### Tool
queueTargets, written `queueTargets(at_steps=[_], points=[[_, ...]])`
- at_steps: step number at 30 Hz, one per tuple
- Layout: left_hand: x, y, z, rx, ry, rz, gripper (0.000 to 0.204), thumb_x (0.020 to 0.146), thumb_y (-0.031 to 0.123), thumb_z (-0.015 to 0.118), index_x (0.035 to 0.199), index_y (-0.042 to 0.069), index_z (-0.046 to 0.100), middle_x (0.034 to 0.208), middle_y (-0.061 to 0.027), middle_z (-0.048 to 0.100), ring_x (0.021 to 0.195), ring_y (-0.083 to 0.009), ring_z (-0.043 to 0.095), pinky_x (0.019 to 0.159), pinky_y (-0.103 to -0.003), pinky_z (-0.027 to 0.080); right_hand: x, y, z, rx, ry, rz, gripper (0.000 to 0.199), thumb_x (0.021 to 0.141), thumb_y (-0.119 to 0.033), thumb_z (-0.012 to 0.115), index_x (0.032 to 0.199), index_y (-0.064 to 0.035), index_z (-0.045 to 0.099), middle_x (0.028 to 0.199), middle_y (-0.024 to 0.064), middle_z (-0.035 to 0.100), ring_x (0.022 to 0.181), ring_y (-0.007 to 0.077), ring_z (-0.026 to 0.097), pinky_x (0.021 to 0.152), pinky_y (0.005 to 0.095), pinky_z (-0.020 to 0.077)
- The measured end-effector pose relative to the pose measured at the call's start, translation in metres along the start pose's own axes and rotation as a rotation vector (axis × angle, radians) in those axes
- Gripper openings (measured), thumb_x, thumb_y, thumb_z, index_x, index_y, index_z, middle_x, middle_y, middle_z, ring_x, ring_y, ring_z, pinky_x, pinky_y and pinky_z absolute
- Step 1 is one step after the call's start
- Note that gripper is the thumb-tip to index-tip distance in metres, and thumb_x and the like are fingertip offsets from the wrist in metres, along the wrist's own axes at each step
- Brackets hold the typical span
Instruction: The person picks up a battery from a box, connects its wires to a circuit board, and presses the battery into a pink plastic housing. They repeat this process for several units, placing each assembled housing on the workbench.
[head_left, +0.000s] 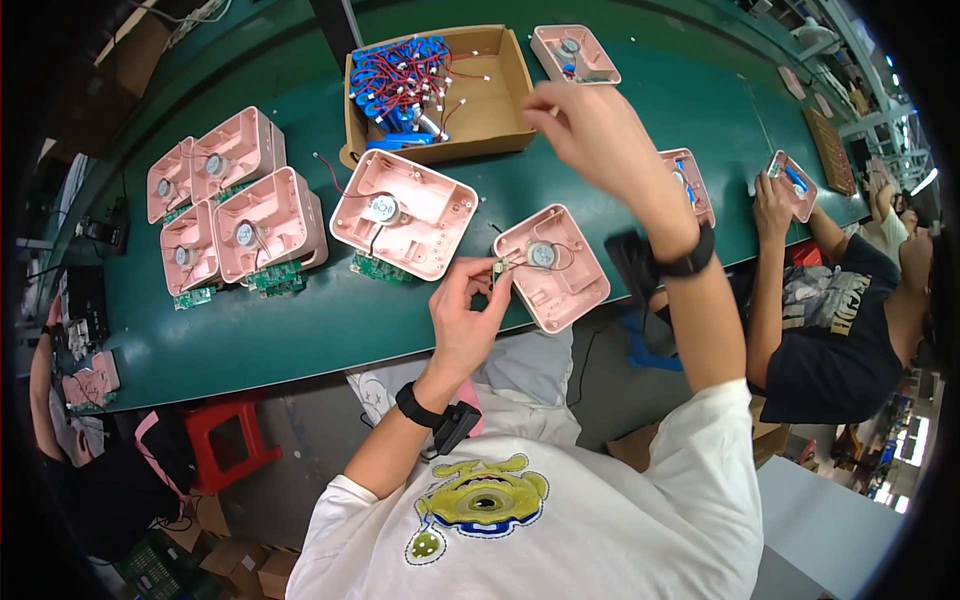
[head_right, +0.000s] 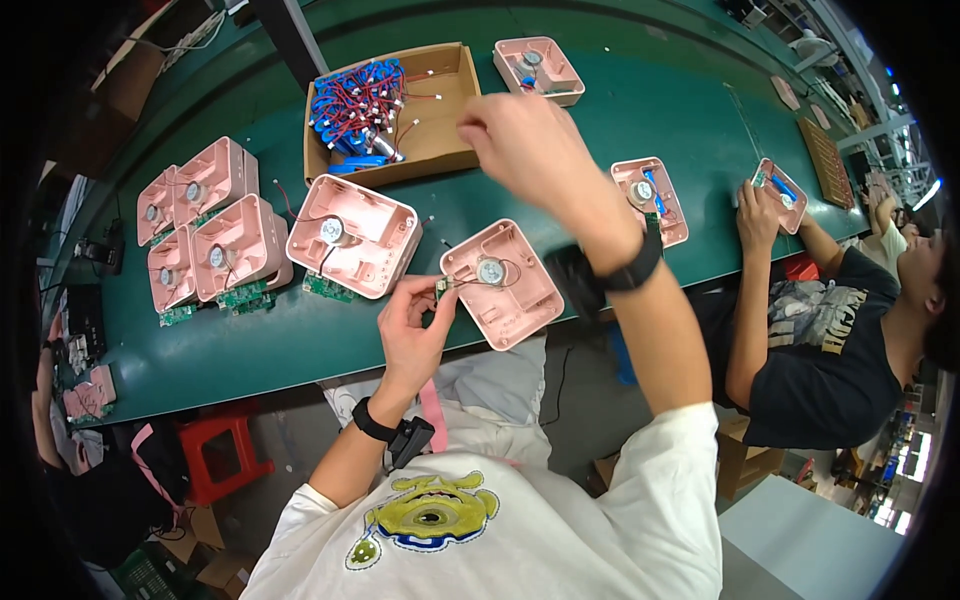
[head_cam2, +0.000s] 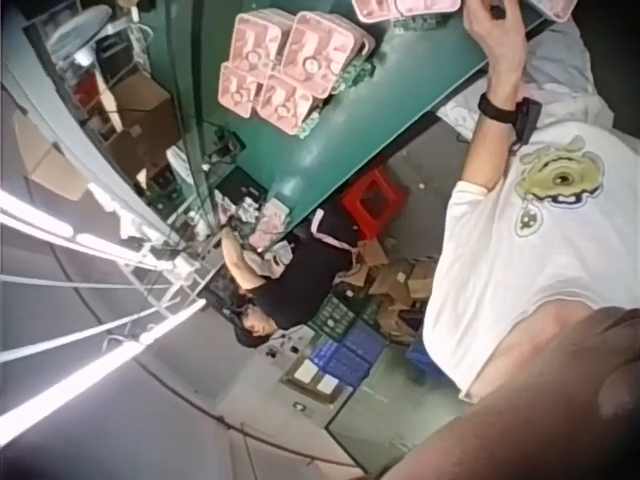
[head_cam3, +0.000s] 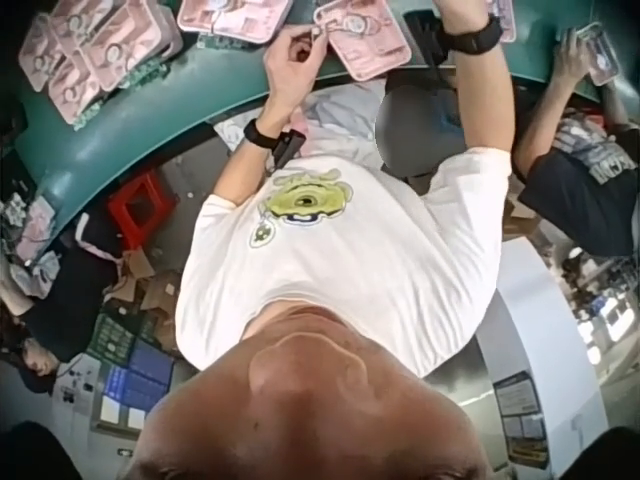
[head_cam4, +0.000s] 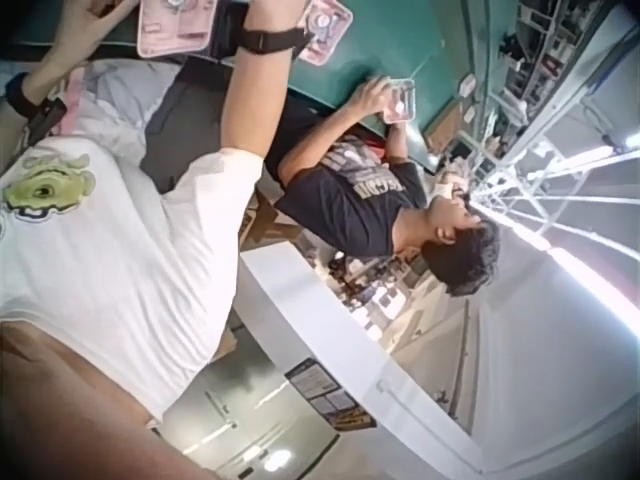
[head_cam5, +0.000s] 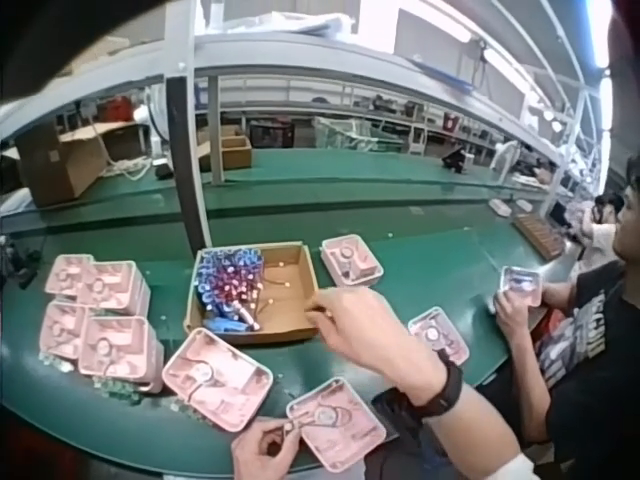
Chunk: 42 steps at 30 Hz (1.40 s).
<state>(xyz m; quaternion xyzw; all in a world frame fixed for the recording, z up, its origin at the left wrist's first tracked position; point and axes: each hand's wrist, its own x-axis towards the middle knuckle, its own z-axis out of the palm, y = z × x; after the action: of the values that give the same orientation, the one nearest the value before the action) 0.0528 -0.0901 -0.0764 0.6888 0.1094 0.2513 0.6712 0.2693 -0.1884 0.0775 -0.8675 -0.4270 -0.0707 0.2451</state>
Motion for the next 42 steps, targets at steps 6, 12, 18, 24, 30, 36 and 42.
queueTargets(at_steps=[6,12,18,24,30,36,42], points=[[-0.001,0.004,0.000,0.053,-0.070,0.040,0.024,0.095,-0.007,0.075,0.115,-0.006,0.064,0.106,-0.0068,0.066,0.088,-0.0084,0.063,0.077,-0.023,0.054,0.084,0.055,0.065,-0.089,-0.037,-0.002,0.025,0.094,-0.020,0.071,0.109,-0.0005,0.076,0.096,0.0201,0.078,0.089,0.0383,0.075,0.084,0.0463,0.0585],[-0.001,0.001,-0.003,0.074,-0.087,0.062,0.024,0.094,-0.007,0.076,0.115,-0.007,0.064,0.104,-0.0076,0.066,0.085,-0.0085,0.063,0.075,-0.023,0.054,0.095,0.037,0.056,-0.001,-0.123,0.046,0.024,0.094,-0.019,0.071,0.106,0.0012,0.077,0.098,0.0188,0.079,0.086,0.0334,0.076,0.081,0.0411,0.0594],[0.000,0.000,-0.004,0.088,-0.106,0.074,0.024,0.094,-0.006,0.076,0.115,-0.007,0.064,0.103,-0.0081,0.066,0.084,-0.0083,0.063,0.074,-0.023,0.054,0.084,-0.007,-0.002,0.196,0.106,0.125,0.024,0.096,-0.020,0.071,0.102,0.0027,0.076,0.092,0.0130,0.079,0.080,0.0199,0.076,0.075,0.0340,0.0594],[0.000,0.002,-0.002,0.090,-0.109,0.068,0.022,0.095,-0.006,0.076,0.114,-0.007,0.064,0.103,-0.0077,0.066,0.084,-0.0083,0.062,0.074,-0.023,0.054,0.065,0.005,-0.004,0.489,0.140,0.116,0.025,0.103,-0.020,0.067,0.106,0.0049,0.071,0.097,0.0122,0.078,0.083,0.0168,0.076,0.069,0.0283,0.0589],[0.000,0.005,-0.003,0.078,-0.118,0.051,0.022,0.095,-0.006,0.075,0.114,-0.007,0.064,0.103,-0.0071,0.065,0.086,-0.0082,0.062,0.075,-0.022,0.053,0.036,-0.001,-0.016,1.408,0.179,0.170,0.020,0.108,-0.016,0.063,0.111,0.0037,0.065,0.107,0.0174,0.077,0.083,0.0176,0.077,0.059,0.0237,0.0571],[-0.001,0.006,-0.002,0.066,-0.110,0.028,0.022,0.095,-0.006,0.075,0.115,-0.006,0.064,0.102,-0.0062,0.064,0.087,-0.0084,0.062,0.075,-0.022,0.053,-0.004,-0.013,-0.029,1.444,0.091,0.245,0.014,0.105,-0.010,0.067,0.110,0.0033,0.066,0.098,0.0156,0.076,0.076,0.0170,0.076,0.054,0.0244,0.0560],[0.000,0.011,-0.001,0.052,-0.116,0.003,0.022,0.096,-0.006,0.074,0.115,-0.006,0.065,0.102,-0.0056,0.063,0.089,-0.0084,0.062,0.077,-0.022,0.053,-0.060,-0.025,-0.039,1.422,0.060,0.307,0.012,0.103,-0.006,0.068,0.110,0.0045,0.068,0.090,0.0120,0.074,0.069,0.0147,0.073,0.051,0.0236,0.0550]])
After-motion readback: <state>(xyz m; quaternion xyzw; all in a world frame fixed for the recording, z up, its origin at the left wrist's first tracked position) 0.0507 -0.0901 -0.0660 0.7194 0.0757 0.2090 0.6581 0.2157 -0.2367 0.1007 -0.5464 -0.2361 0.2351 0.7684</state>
